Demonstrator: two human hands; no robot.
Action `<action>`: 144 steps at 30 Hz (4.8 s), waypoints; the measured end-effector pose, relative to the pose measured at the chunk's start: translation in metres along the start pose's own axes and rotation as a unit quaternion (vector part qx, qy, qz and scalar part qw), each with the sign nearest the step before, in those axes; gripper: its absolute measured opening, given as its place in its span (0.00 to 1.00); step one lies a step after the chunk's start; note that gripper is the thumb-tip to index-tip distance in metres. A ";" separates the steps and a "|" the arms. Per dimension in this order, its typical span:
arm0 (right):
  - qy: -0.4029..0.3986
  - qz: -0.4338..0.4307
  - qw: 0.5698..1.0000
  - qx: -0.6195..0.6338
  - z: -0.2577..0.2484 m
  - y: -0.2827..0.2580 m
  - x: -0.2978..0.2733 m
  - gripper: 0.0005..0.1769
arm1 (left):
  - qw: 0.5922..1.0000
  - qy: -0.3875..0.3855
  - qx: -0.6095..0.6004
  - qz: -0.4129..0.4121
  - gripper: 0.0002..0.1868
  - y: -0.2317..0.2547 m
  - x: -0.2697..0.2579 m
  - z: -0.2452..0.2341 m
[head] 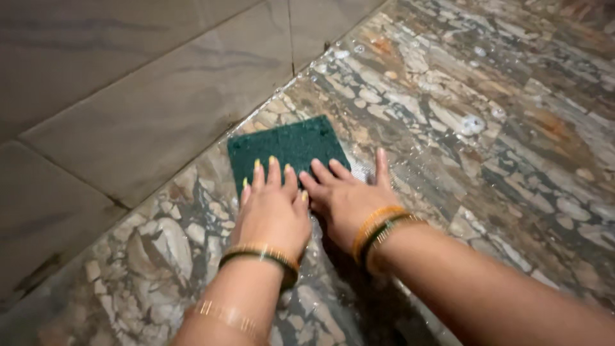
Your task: The person scrubs a wet tiled floor by hand using a green scouring pad, moving the pad in circular and linear motions across the surface.
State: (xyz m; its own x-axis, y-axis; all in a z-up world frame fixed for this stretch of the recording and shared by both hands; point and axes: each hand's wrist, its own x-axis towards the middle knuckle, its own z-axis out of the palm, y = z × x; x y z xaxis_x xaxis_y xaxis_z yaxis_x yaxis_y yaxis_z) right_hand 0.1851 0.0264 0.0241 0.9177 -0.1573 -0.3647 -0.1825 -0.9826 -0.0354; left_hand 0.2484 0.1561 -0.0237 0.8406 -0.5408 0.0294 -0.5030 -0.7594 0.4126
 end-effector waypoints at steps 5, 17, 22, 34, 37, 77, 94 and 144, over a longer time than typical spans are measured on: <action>0.010 0.037 0.999 0.021 -0.018 0.008 0.013 0.38 | 0.998 -0.046 0.015 -0.035 0.34 0.020 0.043 0.000; 0.096 0.062 0.993 -0.034 0.015 0.044 0.016 0.36 | 0.997 -0.028 0.003 0.070 0.31 0.037 0.044 0.015; 0.137 0.064 0.986 -0.064 -0.007 0.070 0.063 0.48 | 0.996 -0.080 0.009 0.027 0.38 0.063 0.109 0.020; 0.198 0.084 0.977 0.014 0.019 0.070 -0.020 0.37 | 0.993 -0.099 -0.005 0.059 0.18 0.075 0.049 -0.011; 0.224 0.069 0.972 0.017 0.025 0.084 0.000 0.31 | 0.994 -0.021 -0.073 0.073 0.18 0.060 0.065 -0.004; 0.101 0.305 0.946 0.043 0.031 0.131 -0.068 0.32 | 0.989 -0.066 -0.107 0.082 0.30 0.178 0.023 0.057; 0.241 0.272 0.928 0.079 0.027 0.186 -0.070 0.27 | 0.982 -0.104 -0.046 0.152 0.36 0.218 0.055 0.079; 0.075 0.255 0.963 0.036 0.106 0.295 -0.214 0.52 | 0.930 -0.262 0.073 0.245 0.42 0.354 -0.056 0.147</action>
State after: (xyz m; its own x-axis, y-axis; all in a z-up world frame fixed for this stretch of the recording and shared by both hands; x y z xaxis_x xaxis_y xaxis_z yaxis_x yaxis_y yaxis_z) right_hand -0.1027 -0.2196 -0.0065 0.7417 -0.6361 -0.2128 -0.6427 -0.7647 0.0458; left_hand -0.0058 -0.1357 -0.0127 0.3083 -0.9083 -0.2826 -0.8545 -0.3950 0.3373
